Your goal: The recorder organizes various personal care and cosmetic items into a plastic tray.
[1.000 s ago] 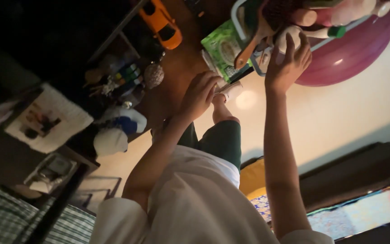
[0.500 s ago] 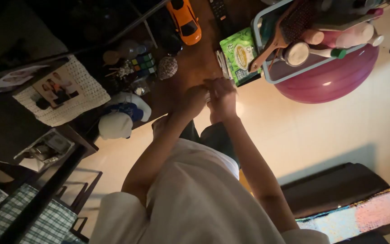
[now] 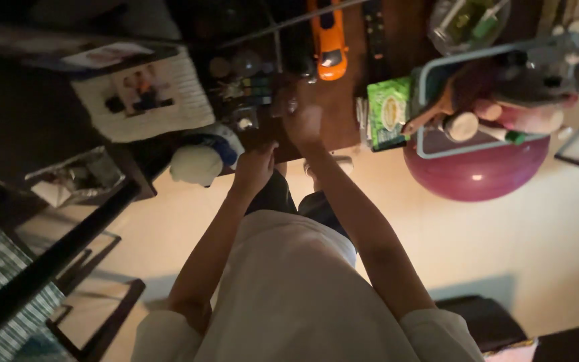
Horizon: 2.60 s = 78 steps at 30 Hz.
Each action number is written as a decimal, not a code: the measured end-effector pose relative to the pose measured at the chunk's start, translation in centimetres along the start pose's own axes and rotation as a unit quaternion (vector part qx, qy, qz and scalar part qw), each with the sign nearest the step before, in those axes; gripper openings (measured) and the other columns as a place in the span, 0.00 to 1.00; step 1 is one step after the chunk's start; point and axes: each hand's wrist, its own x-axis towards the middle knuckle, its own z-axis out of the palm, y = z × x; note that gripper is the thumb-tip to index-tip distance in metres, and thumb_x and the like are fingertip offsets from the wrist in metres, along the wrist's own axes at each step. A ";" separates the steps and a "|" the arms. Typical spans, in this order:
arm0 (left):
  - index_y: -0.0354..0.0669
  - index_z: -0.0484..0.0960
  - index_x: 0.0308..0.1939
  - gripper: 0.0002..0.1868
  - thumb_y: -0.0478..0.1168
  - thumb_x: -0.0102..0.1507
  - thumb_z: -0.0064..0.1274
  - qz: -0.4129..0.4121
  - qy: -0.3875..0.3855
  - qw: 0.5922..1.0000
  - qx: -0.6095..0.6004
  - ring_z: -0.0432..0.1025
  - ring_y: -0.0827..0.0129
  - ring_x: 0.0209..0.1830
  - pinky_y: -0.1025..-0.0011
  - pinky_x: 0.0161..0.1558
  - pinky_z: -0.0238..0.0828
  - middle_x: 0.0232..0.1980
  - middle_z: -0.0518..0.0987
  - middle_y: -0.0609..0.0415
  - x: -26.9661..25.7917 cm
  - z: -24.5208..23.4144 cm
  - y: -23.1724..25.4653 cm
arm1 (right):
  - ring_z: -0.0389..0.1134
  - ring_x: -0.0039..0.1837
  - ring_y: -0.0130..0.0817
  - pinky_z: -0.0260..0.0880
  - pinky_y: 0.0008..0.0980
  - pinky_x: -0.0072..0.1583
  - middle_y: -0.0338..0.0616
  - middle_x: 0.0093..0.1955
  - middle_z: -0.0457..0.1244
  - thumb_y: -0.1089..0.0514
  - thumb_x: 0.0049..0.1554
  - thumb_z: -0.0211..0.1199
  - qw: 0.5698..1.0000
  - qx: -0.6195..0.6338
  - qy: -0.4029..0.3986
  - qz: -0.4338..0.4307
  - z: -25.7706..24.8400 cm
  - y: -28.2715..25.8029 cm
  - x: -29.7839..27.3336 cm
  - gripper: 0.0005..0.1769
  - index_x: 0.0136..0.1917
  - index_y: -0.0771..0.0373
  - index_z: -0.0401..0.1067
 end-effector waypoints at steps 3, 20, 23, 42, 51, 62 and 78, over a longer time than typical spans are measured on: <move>0.41 0.81 0.53 0.14 0.32 0.63 0.52 -0.005 0.032 0.999 -0.043 0.79 0.51 0.37 0.57 0.38 0.76 0.42 0.84 0.44 -0.4 -0.9 0.2 | 0.71 0.54 0.54 0.72 0.42 0.55 0.59 0.52 0.67 0.49 0.55 0.67 0.992 -0.073 0.068 -0.075 0.3 -2.1 3.5 0.37 0.70 0.67 0.58; 0.41 0.80 0.52 0.14 0.32 0.62 0.53 0.013 0.018 0.998 -0.066 0.78 0.50 0.34 0.56 0.37 0.76 0.41 0.82 0.43 -2.0 -1.0 -0.2 | 0.74 0.53 0.48 0.76 0.40 0.52 0.51 0.53 0.71 0.64 0.61 0.63 0.991 0.050 -0.040 -0.120 -0.3 -1.2 6.4 0.10 0.57 0.61 0.71; 0.42 0.80 0.52 0.14 0.32 0.62 0.53 0.003 0.018 0.998 -0.066 0.78 0.50 0.35 0.56 0.37 0.76 0.42 0.83 0.44 -1.8 -1.6 0.2 | 0.73 0.54 0.53 0.74 0.44 0.53 0.53 0.53 0.71 0.62 0.61 0.66 0.987 -0.019 -0.078 -0.140 2.3 1.3 6.8 0.10 0.56 0.60 0.72; 0.50 0.73 0.58 0.15 0.40 0.67 0.47 0.028 0.018 0.959 0.281 0.73 0.49 0.49 0.53 0.42 0.76 0.49 0.76 0.42 8.0 5.5 -7.0 | 0.69 0.40 0.63 0.69 0.56 0.42 0.62 0.44 0.68 0.52 0.59 0.65 0.986 -0.153 -0.066 -0.017 4.4 13.6 -9.7 0.32 0.71 0.67 0.62; 0.43 0.71 0.58 0.19 0.30 0.63 0.51 0.058 -0.067 0.939 0.333 0.72 0.45 0.54 0.58 0.47 0.77 0.52 0.73 0.36 6.5 -1.0 -3.7 | 0.70 0.50 0.59 0.70 0.54 0.51 0.54 0.52 0.68 0.61 0.61 0.60 0.998 -0.050 0.014 -0.029 -4.6 2.7 -13.6 0.14 0.60 0.59 0.66; 0.39 0.66 0.66 0.34 0.30 0.56 0.56 0.201 -0.130 0.955 0.176 0.69 0.38 0.60 0.52 0.51 0.74 0.61 0.72 0.33 6.3 -4.7 14.5 | 0.70 0.55 0.56 0.70 0.51 0.56 0.56 0.56 0.68 0.53 0.46 0.72 0.992 -0.056 -0.101 0.053 -11.4 -0.1 -10.5 0.32 0.62 0.62 0.68; 0.41 0.86 0.42 0.13 0.26 0.59 0.49 0.460 -0.307 0.824 0.125 0.77 0.48 0.52 0.53 0.49 0.73 0.49 0.83 0.44 22.3 17.6 26.9 | 0.71 0.64 0.44 0.73 0.38 0.64 0.50 0.62 0.67 0.69 0.48 0.82 0.939 0.034 0.322 0.118 -32.5 7.1 -13.8 0.38 0.65 0.65 0.64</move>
